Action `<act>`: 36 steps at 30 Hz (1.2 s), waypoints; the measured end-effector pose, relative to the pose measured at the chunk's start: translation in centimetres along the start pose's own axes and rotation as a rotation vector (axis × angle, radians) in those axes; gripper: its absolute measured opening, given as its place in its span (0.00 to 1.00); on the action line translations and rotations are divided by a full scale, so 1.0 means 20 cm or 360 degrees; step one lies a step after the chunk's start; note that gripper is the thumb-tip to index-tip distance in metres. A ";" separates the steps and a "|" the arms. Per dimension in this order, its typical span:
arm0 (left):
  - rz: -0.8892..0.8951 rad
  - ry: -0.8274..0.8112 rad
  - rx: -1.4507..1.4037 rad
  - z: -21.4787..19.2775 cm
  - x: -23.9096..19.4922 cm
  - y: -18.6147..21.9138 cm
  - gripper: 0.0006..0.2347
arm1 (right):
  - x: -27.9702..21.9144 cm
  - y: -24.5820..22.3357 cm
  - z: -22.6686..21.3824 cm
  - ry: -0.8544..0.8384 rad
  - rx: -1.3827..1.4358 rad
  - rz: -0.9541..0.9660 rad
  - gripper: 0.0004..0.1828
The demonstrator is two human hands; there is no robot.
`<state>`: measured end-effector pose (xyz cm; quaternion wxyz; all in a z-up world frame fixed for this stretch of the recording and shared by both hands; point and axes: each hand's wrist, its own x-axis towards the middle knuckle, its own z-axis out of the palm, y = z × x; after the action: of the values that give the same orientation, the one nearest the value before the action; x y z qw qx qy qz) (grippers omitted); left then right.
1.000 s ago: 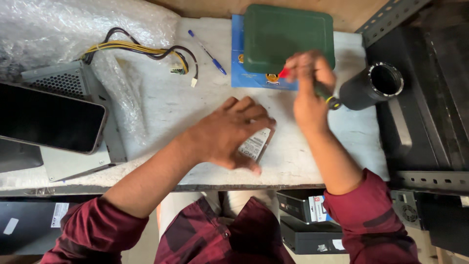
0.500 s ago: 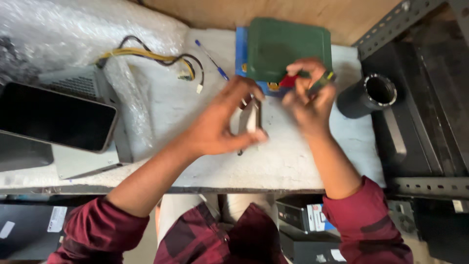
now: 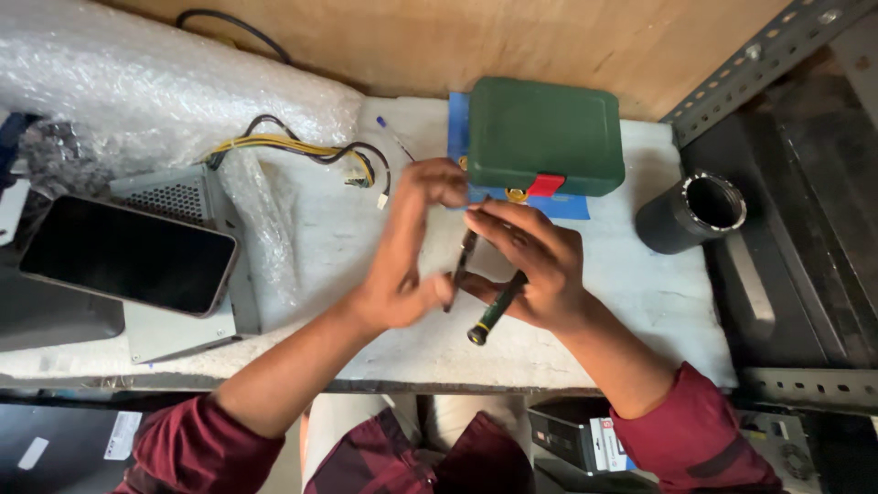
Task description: The person uses a screwdriver to remove screws from a hard drive, then flips it over and continues unscrewing the casing. The person handles the hard drive and screwdriver throughout the clip.
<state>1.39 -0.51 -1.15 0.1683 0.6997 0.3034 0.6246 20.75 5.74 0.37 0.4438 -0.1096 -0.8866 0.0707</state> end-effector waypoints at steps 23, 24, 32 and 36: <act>-0.0135 -0.0025 -0.0587 -0.08 0.03 0.10 0.05 | -0.08 -0.02 0.07 -0.0083 0.0621 0.0414 0.39; -0.0156 -0.0030 -0.0587 -0.07 0.04 0.10 0.05 | -0.07 -0.02 0.06 -0.0079 0.0620 0.0400 0.39; -0.0218 -0.0300 -0.0710 -0.12 0.10 0.06 0.07 | -0.06 -0.01 0.05 -0.0045 0.0503 0.0237 0.39; -0.0200 -0.0426 -0.0669 -0.15 0.12 0.07 0.07 | -0.06 -0.04 0.04 -0.0156 0.0513 0.0282 0.42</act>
<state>-1.18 -0.46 1.99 0.3872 0.7055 0.1847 0.5641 20.67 4.63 -0.90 0.4040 -0.1111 -0.8712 0.2558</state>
